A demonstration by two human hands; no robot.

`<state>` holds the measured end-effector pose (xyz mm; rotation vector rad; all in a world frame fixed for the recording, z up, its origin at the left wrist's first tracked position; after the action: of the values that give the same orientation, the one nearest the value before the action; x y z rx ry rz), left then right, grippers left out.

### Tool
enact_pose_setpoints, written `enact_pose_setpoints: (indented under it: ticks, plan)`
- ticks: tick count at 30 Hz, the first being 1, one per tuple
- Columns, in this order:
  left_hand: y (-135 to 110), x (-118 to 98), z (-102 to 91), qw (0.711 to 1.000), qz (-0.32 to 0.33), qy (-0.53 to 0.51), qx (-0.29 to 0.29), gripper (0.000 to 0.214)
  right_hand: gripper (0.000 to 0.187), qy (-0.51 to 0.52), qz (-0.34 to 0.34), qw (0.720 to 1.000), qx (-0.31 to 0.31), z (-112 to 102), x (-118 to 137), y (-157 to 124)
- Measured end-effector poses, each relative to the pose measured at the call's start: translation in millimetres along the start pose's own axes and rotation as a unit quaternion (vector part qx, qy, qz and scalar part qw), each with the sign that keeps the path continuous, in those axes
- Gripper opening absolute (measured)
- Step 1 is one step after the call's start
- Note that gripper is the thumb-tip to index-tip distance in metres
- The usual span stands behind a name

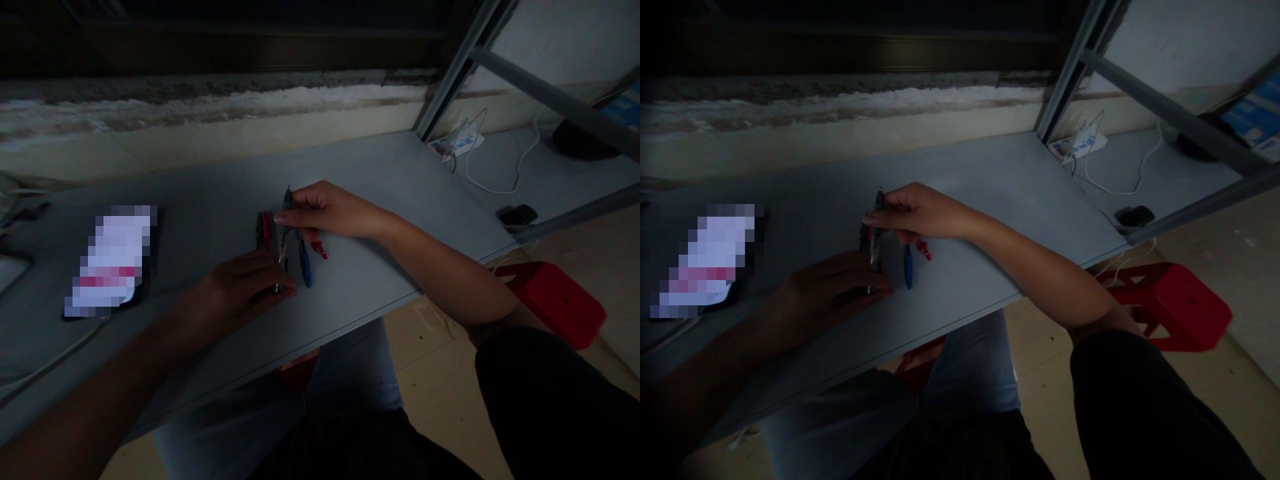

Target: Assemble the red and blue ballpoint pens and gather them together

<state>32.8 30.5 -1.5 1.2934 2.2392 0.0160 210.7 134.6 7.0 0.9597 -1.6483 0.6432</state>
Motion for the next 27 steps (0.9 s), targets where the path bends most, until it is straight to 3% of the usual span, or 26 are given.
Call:
enact_pose_setpoints:
  ticks: [11, 21, 27]
  plan:
    - [0.2, -1.7, -2.7, 1.0, 0.01, 0.018, -0.018, 0.015, 0.038, 0.006, 0.009, 1.0, -0.003, 1.9, 1.7, 0.0]
    - [-3.4, 3.3, -0.1, 1.0, -0.029, -0.002, -0.003, 0.023, 0.043, 0.003, 0.012, 1.0, -0.002, 3.1, 0.4, 0.3]
    - [0.4, 0.3, -0.8, 1.0, -0.021, 0.002, 0.007, 0.022, 0.042, -0.01, 0.021, 1.0, -0.004, 3.7, 1.5, -0.9]
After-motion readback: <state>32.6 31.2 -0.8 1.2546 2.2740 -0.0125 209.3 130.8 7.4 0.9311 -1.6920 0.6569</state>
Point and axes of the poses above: each hand's wrist, its own y-axis towards the middle knuckle, its own z-axis out of the palm, x = y × z, the point moved 5 cm from there along y, towards the middle knuckle, and after that the axes turned 8 degrees about x, right-handed, at the moved point
